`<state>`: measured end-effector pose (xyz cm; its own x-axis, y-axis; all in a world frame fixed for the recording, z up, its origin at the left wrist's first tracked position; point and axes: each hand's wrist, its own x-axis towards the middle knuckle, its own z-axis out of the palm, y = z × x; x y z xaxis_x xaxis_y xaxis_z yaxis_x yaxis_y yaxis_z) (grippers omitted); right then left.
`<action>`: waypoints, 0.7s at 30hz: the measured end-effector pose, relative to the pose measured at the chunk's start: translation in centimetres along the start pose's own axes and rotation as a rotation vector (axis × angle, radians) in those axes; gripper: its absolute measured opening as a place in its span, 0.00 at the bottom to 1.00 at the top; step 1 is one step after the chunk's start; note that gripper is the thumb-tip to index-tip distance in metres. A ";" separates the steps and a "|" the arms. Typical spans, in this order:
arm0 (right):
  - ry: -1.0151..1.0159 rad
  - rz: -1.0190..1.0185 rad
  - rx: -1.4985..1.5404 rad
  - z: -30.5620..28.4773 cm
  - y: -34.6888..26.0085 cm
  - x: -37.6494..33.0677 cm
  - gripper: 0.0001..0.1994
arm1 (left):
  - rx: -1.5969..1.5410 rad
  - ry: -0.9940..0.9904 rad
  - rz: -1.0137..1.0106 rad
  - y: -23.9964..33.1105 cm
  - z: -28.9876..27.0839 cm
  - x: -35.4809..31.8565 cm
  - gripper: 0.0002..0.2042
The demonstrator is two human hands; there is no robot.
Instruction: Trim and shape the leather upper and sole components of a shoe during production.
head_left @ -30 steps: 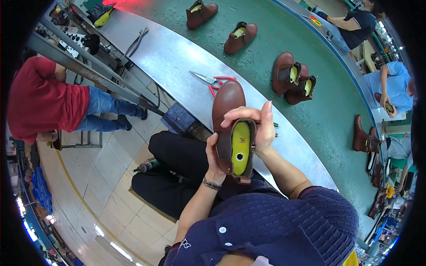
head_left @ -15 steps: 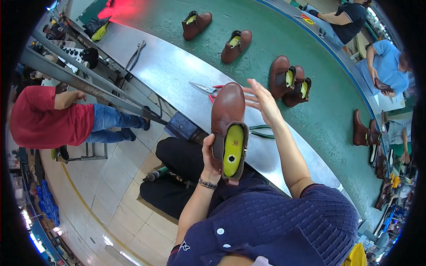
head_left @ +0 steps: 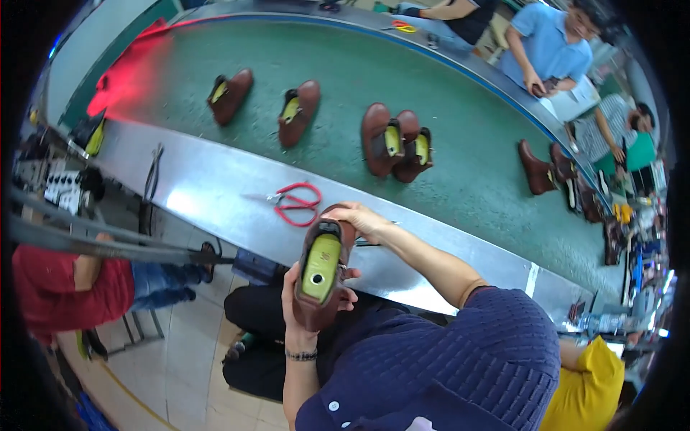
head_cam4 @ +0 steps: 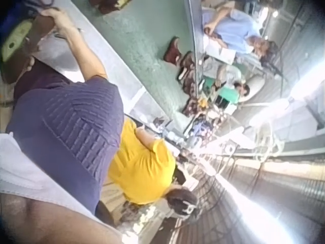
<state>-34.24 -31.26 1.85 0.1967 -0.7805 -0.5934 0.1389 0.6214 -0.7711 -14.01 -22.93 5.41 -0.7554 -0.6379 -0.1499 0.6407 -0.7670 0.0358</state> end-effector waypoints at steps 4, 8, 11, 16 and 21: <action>-0.093 0.083 0.203 -1.4 2.5 1.7 0.18 | 0.092 0.017 -0.074 0.1 0.5 0.4 0.45; -0.100 0.127 0.487 0.2 2.3 0.1 0.16 | 0.300 0.007 -0.007 0.6 -0.5 -0.7 0.44; -0.077 0.108 0.771 0.5 2.4 1.3 0.17 | 0.440 0.089 0.130 1.7 -1.6 -3.5 0.39; 0.110 -0.152 1.272 -1.9 -1.4 5.8 0.19 | 0.441 0.238 0.293 2.9 -3.8 -7.9 0.34; 0.466 -0.488 1.308 -7.8 -4.4 17.0 0.18 | 0.429 0.223 0.323 2.5 -4.6 -9.0 0.32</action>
<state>-39.06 -47.76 -6.66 -0.4151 -0.7201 -0.5560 0.9074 -0.2836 -0.3103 -4.97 -18.76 2.33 -0.4538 -0.8500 -0.2675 0.6855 -0.5248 0.5047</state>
